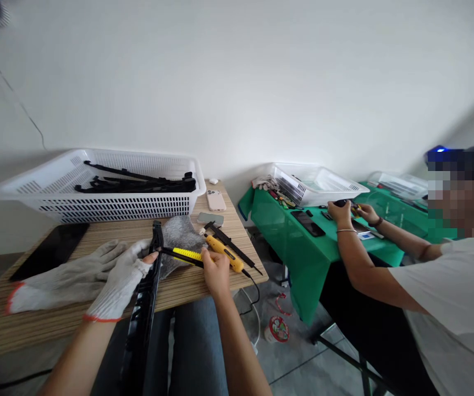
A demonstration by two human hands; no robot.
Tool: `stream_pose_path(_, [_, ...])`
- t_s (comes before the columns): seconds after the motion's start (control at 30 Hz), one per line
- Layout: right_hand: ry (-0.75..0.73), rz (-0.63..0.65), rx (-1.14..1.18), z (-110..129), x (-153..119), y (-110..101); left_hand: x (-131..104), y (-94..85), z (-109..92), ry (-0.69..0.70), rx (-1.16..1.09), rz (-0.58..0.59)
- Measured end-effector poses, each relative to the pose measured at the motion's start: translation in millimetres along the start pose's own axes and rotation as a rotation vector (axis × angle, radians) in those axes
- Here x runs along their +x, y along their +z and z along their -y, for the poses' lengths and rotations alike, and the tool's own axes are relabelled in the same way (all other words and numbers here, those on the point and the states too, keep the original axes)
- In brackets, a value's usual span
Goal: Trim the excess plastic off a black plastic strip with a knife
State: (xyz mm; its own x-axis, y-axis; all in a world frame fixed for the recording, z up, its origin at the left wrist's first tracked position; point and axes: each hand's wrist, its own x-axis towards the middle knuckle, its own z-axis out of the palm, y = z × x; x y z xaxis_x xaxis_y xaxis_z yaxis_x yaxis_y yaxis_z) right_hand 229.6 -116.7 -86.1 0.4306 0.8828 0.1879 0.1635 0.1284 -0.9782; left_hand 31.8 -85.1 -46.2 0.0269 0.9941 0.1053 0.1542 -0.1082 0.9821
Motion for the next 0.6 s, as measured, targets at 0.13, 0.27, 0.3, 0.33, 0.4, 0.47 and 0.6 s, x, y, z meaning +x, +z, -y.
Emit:
stream_pose_path(0.13, [-0.002, -0.014, 0.009, -2.5, 0.4, 0.4, 1.5, 0.4, 0.1, 0.009, -0.009, -0.01])
stream_pose_path(0.27, [0.001, -0.034, 0.014, -4.8, 0.9, 0.4, 1.7, 0.4, 0.9, 0.005, -0.001, -0.017])
stream_pose_path(0.3, [0.003, -0.035, 0.016, -5.1, 0.9, 0.4, 1.7, 0.3, 1.3, 0.006, 0.0, -0.019])
stream_pose_path(0.33, [0.003, -0.032, 0.018, -5.4, 0.8, 0.3, 1.7, 0.1, 1.5, 0.009, -0.001, -0.021])
stream_pose_path(0.4, [-0.001, -0.022, 0.019, -5.6, 0.7, 0.3, 1.7, -0.3, 1.9, 0.014, -0.002, -0.022])
stream_pose_path(0.47, [-0.001, -0.019, 0.021, -5.7, 0.6, 0.3, 1.6, -0.9, 2.0, 0.018, -0.001, -0.023])
stream_pose_path(0.6, [0.001, 0.008, 0.025, -5.7, 0.5, 0.1, 1.8, -0.9, 1.9, 0.018, 0.004, -0.029])
